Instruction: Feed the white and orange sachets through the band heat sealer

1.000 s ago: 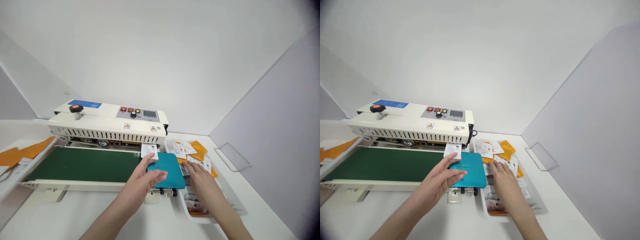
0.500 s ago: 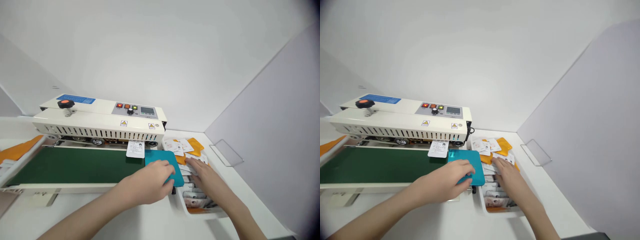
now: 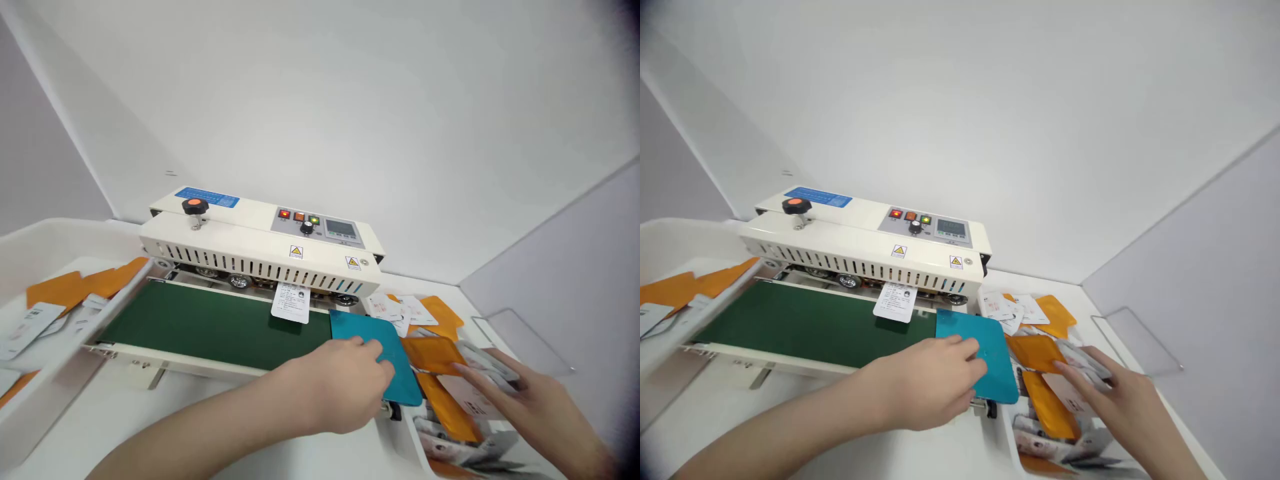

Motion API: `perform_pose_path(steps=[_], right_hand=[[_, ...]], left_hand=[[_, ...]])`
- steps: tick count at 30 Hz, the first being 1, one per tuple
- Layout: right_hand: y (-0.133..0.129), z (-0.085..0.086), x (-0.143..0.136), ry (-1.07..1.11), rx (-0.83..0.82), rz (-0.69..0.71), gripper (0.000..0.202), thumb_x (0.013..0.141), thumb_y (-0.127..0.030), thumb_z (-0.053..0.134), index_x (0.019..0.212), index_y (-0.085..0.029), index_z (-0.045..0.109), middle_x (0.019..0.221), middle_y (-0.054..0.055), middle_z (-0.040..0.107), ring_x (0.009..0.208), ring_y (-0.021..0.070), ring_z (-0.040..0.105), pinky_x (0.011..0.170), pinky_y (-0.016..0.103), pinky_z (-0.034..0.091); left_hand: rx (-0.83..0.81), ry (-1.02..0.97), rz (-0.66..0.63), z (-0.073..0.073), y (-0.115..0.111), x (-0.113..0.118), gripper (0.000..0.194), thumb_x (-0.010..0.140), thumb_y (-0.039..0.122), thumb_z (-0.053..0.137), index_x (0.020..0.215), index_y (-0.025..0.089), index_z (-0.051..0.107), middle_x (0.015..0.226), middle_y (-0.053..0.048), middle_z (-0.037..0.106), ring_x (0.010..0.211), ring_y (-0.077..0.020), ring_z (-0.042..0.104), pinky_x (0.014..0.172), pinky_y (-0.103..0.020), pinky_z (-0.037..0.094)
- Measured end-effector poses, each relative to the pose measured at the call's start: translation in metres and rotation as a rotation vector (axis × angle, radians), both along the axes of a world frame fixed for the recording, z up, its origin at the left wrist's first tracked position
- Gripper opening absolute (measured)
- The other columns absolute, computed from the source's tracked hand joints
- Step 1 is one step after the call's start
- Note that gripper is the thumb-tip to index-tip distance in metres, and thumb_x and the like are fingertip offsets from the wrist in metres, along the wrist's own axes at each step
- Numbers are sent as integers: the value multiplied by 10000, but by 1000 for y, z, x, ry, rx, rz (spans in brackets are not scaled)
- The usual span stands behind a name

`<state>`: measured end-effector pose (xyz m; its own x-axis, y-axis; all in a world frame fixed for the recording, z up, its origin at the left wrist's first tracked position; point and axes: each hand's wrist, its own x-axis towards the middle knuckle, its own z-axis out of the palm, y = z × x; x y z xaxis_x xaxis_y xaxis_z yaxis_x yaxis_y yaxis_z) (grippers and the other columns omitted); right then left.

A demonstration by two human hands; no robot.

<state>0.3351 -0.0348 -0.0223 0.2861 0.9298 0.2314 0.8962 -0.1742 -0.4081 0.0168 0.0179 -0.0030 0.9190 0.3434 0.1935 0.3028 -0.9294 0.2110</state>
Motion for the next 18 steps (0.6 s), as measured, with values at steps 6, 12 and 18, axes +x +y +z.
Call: perform_pose_path(steps=[6,12,18], right_hand=[[25,2,12,74,-234,-53,602,688,-653,584,1116,-230,584,737,40,691,608,261,622,522,352,486],[30,-5,11,196,-180,-44,486,702,-552,634,1046,-209,631,845,55,706,716,252,651,567,315,489],[23,-14,14,337,-36,-142,386,739,-522,623,935,-191,656,618,15,651,515,188,573,441,268,393]], left_hand=[[-28,-4,2,-1,2,-1,172,915,266,399,898,158,532,858,-54,529,762,-196,526,710,-326,436],[-128,33,5,8,3,-5,166,924,253,403,921,168,546,899,-54,548,789,-181,538,685,-293,412],[-220,70,29,15,5,-7,177,933,241,406,963,174,567,907,-48,554,813,-171,543,661,-275,380]])
